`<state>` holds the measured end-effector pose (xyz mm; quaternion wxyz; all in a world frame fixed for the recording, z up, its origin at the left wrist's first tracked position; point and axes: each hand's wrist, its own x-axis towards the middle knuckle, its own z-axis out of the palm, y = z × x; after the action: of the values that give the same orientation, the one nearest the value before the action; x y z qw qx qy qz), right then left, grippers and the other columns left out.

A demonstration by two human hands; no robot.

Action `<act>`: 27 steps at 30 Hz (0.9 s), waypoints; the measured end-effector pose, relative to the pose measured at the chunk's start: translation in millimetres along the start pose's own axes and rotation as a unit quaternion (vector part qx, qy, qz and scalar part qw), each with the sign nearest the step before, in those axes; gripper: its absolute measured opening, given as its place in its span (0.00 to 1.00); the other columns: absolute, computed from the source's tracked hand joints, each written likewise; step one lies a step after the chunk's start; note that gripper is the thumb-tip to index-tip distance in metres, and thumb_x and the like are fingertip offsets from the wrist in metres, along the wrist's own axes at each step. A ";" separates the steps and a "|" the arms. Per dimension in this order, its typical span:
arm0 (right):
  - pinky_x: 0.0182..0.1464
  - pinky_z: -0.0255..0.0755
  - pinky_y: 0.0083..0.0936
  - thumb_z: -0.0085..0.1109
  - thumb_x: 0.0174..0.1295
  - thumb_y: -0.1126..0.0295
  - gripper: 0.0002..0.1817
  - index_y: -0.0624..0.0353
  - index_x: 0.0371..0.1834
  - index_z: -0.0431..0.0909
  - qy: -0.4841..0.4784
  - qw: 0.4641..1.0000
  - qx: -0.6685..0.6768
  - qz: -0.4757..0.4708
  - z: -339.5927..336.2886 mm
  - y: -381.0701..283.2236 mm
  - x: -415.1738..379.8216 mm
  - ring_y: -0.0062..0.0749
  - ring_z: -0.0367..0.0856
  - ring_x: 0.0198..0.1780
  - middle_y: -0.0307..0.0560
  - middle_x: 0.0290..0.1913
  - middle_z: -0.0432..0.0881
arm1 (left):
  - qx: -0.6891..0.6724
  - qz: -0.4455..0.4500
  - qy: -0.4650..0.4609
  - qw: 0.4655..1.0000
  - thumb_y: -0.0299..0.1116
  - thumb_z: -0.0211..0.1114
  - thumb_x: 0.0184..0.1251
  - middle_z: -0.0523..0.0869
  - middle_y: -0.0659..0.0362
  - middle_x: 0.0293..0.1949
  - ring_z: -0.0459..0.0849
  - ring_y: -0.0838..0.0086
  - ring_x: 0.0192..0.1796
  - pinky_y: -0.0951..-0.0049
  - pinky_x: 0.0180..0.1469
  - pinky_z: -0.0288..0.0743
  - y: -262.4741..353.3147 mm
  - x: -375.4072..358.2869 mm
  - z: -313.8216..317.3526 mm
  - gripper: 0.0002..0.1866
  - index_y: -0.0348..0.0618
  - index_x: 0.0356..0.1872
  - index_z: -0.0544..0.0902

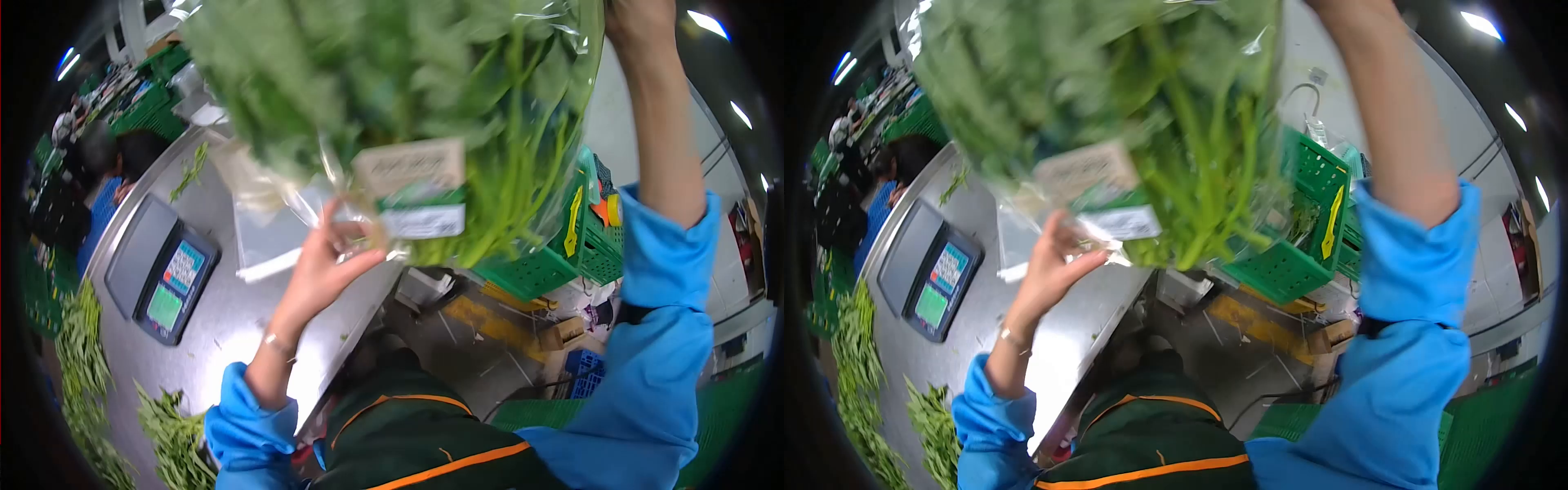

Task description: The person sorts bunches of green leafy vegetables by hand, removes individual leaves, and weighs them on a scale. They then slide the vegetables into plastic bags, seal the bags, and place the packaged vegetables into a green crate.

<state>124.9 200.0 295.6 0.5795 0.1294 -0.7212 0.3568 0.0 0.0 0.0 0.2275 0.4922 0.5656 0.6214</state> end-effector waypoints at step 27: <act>0.50 0.66 0.26 0.48 0.63 0.65 0.17 0.62 0.52 0.70 -0.313 0.856 -0.256 0.322 -173.4 311.6 -217.7 0.34 0.71 0.51 0.47 0.48 0.74 | -0.212 -0.518 -0.059 0.827 0.26 0.54 0.66 0.79 0.54 0.46 0.79 0.73 0.47 0.76 0.51 0.71 -76.9 23.7 104.2 0.17 0.37 0.55 0.69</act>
<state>131.0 487.6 -7.3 0.1884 -0.1580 -0.9318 0.2669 59.7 89.5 -75.8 0.6476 0.1027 0.5775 0.4864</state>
